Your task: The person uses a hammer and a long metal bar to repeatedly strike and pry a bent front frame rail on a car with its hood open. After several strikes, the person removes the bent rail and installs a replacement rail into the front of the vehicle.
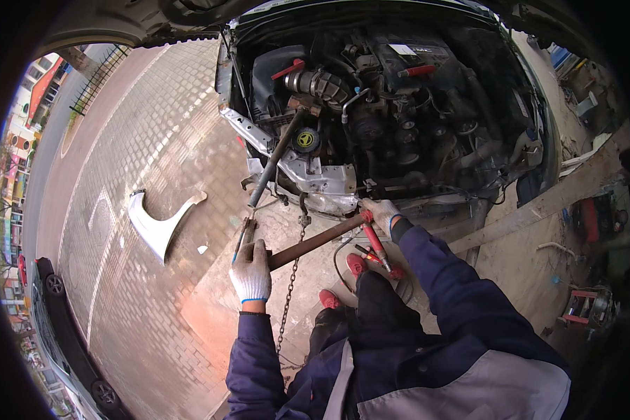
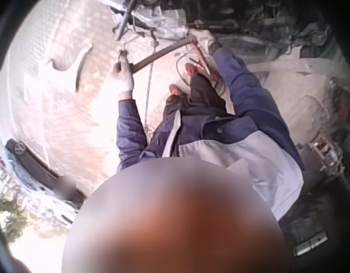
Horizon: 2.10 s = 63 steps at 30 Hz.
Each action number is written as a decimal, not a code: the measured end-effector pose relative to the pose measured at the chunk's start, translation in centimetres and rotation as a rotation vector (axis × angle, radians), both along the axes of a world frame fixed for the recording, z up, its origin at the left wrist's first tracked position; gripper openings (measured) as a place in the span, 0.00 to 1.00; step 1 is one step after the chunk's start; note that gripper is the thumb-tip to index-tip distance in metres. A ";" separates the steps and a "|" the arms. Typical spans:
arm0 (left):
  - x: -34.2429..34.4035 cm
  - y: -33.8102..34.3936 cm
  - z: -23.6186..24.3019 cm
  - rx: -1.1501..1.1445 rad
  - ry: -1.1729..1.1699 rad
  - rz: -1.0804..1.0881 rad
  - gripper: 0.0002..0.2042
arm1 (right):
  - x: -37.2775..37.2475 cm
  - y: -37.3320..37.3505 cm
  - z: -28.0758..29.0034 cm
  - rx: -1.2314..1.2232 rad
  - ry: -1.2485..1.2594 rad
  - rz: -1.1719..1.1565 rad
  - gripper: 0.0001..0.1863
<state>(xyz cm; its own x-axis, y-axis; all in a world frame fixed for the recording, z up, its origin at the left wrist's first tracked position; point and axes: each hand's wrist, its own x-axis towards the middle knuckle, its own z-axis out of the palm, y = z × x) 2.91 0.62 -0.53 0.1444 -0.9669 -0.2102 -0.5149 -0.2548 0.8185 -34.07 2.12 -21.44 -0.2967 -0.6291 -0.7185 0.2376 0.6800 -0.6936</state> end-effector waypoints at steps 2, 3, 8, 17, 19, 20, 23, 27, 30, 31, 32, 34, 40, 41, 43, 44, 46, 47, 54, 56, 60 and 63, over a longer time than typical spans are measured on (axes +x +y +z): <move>0.9 0.6 -0.8 0.112 -0.098 -0.067 0.20 | -0.1 0.3 -1.5 -0.078 0.059 -0.060 0.24; 1.1 1.4 -1.4 0.120 -0.090 -0.069 0.20 | -0.5 0.7 -1.8 -0.191 0.053 -0.017 0.24; 1.5 5.0 -4.6 0.268 -0.110 -0.289 0.20 | -2.7 1.1 0.5 -0.301 0.309 0.210 0.24; -1.7 9.9 -11.6 0.400 -0.329 -0.673 0.30 | -2.4 -0.8 8.5 -0.306 0.595 0.500 0.23; -2.4 10.4 -13.3 0.399 -0.358 -0.676 0.30 | -2.2 -1.2 8.8 -0.318 0.594 0.529 0.23; -2.7 10.7 -14.1 0.396 -0.347 -0.666 0.29 | -2.2 -1.4 8.8 -0.315 0.592 0.546 0.23; -3.6 10.9 -16.5 0.368 -0.323 -0.645 0.25 | -2.6 -2.2 8.8 -0.392 0.615 0.581 0.22; -4.8 10.8 -19.0 0.351 -0.342 -0.636 0.22 | -3.2 -3.0 9.0 -0.246 0.452 0.582 0.20; -5.7 11.0 -20.1 0.365 -0.377 -0.586 0.21 | -3.4 -3.2 9.1 -0.186 0.370 0.576 0.18; -6.1 11.0 -20.4 0.379 -0.387 -0.576 0.20 | -3.4 -3.3 9.0 -0.158 0.326 0.557 0.17; -6.4 10.9 -20.6 0.404 -0.407 -0.569 0.20 | -3.4 -3.2 9.0 -0.134 0.300 0.565 0.17; -7.3 10.5 -21.3 0.393 -0.419 -0.572 0.19 | -3.3 -3.2 8.7 -0.222 0.380 0.575 0.17; -8.7 10.0 -22.5 0.416 -0.459 -0.534 0.18 | -3.6 -2.8 8.3 -0.222 0.206 0.488 0.13; -8.9 9.8 -22.6 0.431 -0.476 -0.531 0.19 | -3.7 -2.8 8.3 -0.212 0.229 0.501 0.13; -9.3 9.3 -22.9 0.436 -0.473 -0.517 0.18 | -3.9 -2.8 8.4 -0.150 0.208 0.478 0.13; -9.3 9.1 -23.1 0.451 -0.466 -0.513 0.18 | -4.0 -2.9 8.4 -0.173 0.210 0.506 0.13; -9.2 8.6 -23.3 0.445 -0.464 -0.481 0.16 | -4.2 -3.0 8.5 -0.175 0.200 0.501 0.12; -9.0 8.6 -23.4 0.409 -0.483 -0.473 0.15 | -4.3 -3.0 8.5 -0.160 0.185 0.513 0.12; -8.7 8.8 -23.3 0.394 -0.451 -0.460 0.18 | -4.7 -4.0 9.1 -0.031 0.039 0.625 0.16; -9.0 9.0 -23.0 0.406 -0.445 -0.465 0.19 | -4.7 -4.0 9.4 -0.023 0.080 0.617 0.16; -9.0 9.6 -22.0 0.382 -0.464 -0.480 0.20 | -4.2 -3.3 9.6 -0.013 0.113 0.590 0.16; -8.1 9.9 -21.0 0.365 -0.478 -0.518 0.19 | -4.0 -2.2 8.9 -0.058 0.088 0.550 0.17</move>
<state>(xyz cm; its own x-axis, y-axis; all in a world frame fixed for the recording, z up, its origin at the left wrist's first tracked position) -5.17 10.56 -21.49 -0.1503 -0.8176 -0.5559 -0.9159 -0.0966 0.3897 -38.11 -0.11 -12.50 0.0291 -0.7460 -0.6653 -0.2014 0.6475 -0.7349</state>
